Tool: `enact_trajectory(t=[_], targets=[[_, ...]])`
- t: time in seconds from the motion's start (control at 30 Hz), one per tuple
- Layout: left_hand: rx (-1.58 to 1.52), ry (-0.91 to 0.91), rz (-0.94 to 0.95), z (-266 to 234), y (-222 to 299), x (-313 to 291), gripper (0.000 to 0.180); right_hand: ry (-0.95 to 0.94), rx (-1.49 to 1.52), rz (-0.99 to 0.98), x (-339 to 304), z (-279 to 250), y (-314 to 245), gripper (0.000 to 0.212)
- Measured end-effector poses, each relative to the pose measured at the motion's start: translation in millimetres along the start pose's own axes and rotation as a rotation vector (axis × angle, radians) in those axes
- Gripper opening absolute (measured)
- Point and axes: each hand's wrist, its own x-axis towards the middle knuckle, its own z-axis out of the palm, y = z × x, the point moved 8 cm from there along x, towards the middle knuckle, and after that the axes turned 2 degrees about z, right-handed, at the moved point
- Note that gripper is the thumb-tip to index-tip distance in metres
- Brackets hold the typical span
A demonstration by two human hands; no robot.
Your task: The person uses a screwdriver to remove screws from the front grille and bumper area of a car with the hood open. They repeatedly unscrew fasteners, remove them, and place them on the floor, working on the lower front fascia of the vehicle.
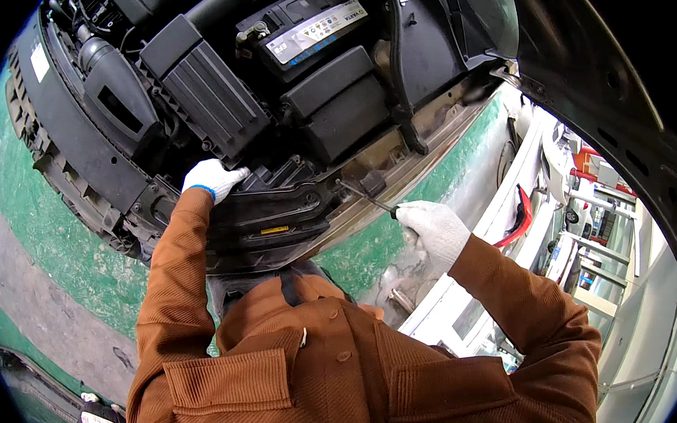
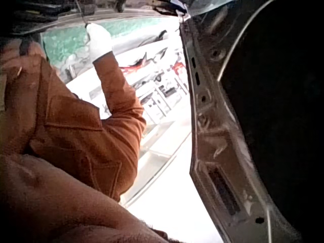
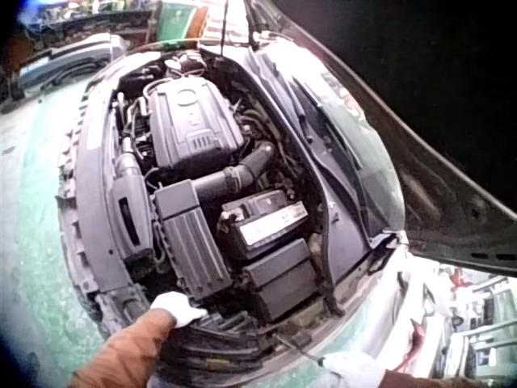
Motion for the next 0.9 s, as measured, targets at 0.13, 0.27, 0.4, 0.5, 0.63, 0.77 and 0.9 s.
enact_trajectory(t=[0.13,0.27,0.4,0.5,0.63,0.77,0.9], targets=[[0.003,-0.023,-0.028,4.4,0.1,0.0,0.076,0.185,-0.565,-0.559,-29.7,4.9,-50.6,0.032],[0.003,-0.001,0.009,-0.7,5.9,-7.3,0.076,0.183,-0.977,-0.742,-28.2,20.0,-57.8,0.027],[0.007,0.018,0.03,-4.6,10.0,-11.0,0.075,0.101,-0.203,-0.265,-2.7,-10.8,-13.9,0.028],[0.016,0.001,0.003,-3.5,7.0,-6.9,0.076,0.285,-0.485,-0.569,-24.7,-4.2,-45.9,0.029],[0.032,-0.01,-0.002,1.2,4.1,-4.1,0.077,0.23,-1.086,-0.739,-43.1,16.2,-62.7,0.037],[-0.012,0.088,0.04,3.8,2.1,-1.3,0.083,0.135,-0.195,-0.052,-20.0,-12.7,-21.0,0.032],[-0.003,0.076,0.034,4.0,-0.3,2.2,0.083,0.423,-0.967,-0.808,-58.1,-2.5,-68.3,0.031]])
